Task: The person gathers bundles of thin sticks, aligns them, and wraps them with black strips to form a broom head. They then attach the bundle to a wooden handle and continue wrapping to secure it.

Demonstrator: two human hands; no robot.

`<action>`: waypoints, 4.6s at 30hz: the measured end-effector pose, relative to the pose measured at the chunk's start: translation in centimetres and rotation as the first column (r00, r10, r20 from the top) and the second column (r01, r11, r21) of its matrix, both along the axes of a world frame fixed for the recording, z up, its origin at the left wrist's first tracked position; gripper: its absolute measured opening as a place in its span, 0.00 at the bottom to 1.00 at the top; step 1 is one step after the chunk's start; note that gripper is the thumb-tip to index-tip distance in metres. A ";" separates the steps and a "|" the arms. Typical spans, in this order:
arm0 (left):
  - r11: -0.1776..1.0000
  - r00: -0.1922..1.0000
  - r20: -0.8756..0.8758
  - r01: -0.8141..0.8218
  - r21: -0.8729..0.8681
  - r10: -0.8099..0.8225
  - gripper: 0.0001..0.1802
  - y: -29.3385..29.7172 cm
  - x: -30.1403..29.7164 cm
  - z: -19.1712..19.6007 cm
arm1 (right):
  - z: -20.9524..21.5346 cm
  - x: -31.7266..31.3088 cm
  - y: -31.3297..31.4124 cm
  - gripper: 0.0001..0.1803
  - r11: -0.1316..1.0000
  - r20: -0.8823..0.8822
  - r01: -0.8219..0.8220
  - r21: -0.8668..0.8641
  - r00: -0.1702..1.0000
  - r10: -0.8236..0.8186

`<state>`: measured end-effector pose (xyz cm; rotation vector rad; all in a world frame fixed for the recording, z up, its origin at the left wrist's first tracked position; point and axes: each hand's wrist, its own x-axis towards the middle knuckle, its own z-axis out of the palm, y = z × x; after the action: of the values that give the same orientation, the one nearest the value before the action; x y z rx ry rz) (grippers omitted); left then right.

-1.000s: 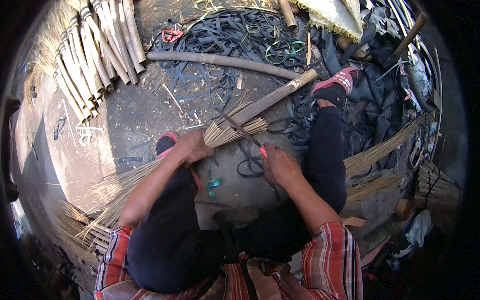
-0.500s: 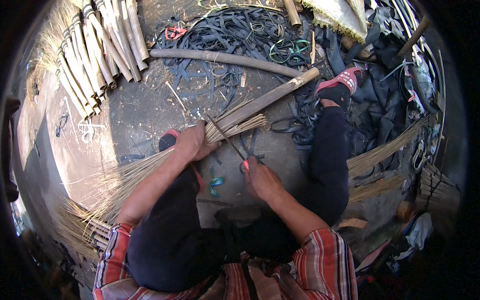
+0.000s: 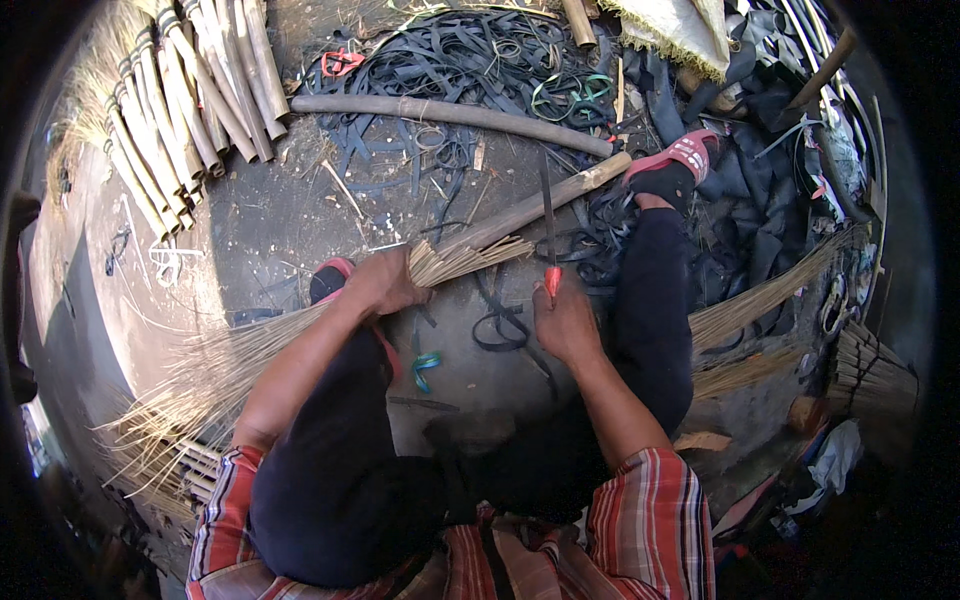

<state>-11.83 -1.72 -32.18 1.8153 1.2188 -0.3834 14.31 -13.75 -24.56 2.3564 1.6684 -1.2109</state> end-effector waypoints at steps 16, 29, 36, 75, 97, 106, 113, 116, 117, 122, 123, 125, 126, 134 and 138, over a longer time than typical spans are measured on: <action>0.991 0.991 -0.129 -0.027 0.128 0.043 0.37 -0.5 -0.2 0.5 | -1.8 -1.2 -0.5 0.20 0.984 -0.106 0.175 -0.034 0.978 -0.178; 0.999 0.995 -0.090 0.046 -0.022 -0.048 0.33 1.1 -0.7 -0.2 | -2.0 -2.3 -2.0 0.19 0.988 -0.095 -0.035 -0.149 0.995 0.021; 1.000 0.997 -0.080 0.014 -0.013 -0.015 0.40 0.8 -1.0 -0.5 | -2.1 -4.0 -3.0 0.20 0.998 -0.111 0.055 -0.018 0.992 -0.056; 0.998 0.998 -0.044 0.050 -0.026 -0.051 0.35 0.8 -1.1 -0.6 | -4.0 0.3 -2.4 0.20 0.977 0.015 -0.199 -0.079 0.980 0.200; 1.000 0.996 -0.082 0.019 -0.008 -0.020 0.35 0.8 -1.6 -1.6 | -3.7 -1.6 -3.0 0.20 0.997 -0.033 -0.039 -0.073 0.999 0.036; 0.982 0.983 -0.186 0.033 0.185 0.002 0.40 -1.2 -1.6 0.1 | -5.0 -2.6 -2.2 0.22 0.998 -0.095 0.057 -0.007 0.994 -0.058; 0.995 0.990 -0.122 0.082 0.053 -0.075 0.36 0.1 -1.9 -1.7 | -4.3 0.6 -1.5 0.20 0.999 0.006 -0.038 -0.029 0.999 0.038; 0.998 0.990 -0.140 0.034 0.056 -0.026 0.38 0.1 -1.7 -1.3 | -4.1 -0.2 -1.9 0.19 0.994 -0.037 0.108 -0.012 0.993 -0.108; 0.999 0.992 -0.122 0.027 0.043 -0.021 0.36 0.1 -1.6 -1.0 | -4.1 -0.5 -1.9 0.19 0.973 -0.040 0.224 0.062 0.974 -0.222; 1.000 0.991 -0.135 0.017 -0.003 -0.017 0.34 0.7 -1.1 -0.1 | -4.1 -2.7 -2.8 0.20 0.990 -0.067 -0.117 -0.073 0.991 0.112; 1.000 0.991 -0.132 0.021 0.013 -0.019 0.35 0.9 -1.0 0.0 | -4.1 -3.1 -3.0 0.20 0.993 -0.023 -0.096 -0.074 0.995 0.094; 1.000 0.991 -0.132 0.023 0.019 -0.020 0.35 0.9 -0.9 0.1 | -4.2 -4.2 -3.1 0.20 0.984 -0.100 0.160 -0.071 0.981 -0.167; 0.999 0.988 -0.149 0.035 -0.001 -0.035 0.35 0.9 -0.8 0.2 | -4.2 -4.9 -3.3 0.20 0.953 -0.134 0.303 -0.007 0.944 -0.301; 0.958 0.977 -0.214 0.046 0.284 0.016 0.32 -1.4 -1.8 0.0 | -4.8 -7.4 -3.5 0.22 0.992 -0.162 0.126 -0.026 0.978 -0.128; 0.987 0.975 -0.207 0.104 0.125 -0.076 0.26 -0.2 -1.8 -0.9 | -4.7 -7.8 -3.6 0.22 0.994 -0.163 0.040 -0.105 0.985 -0.057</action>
<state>-13.61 -1.94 -33.04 1.9915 1.3306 -0.5599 6.49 -17.34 -29.30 2.3066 1.5582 -1.5006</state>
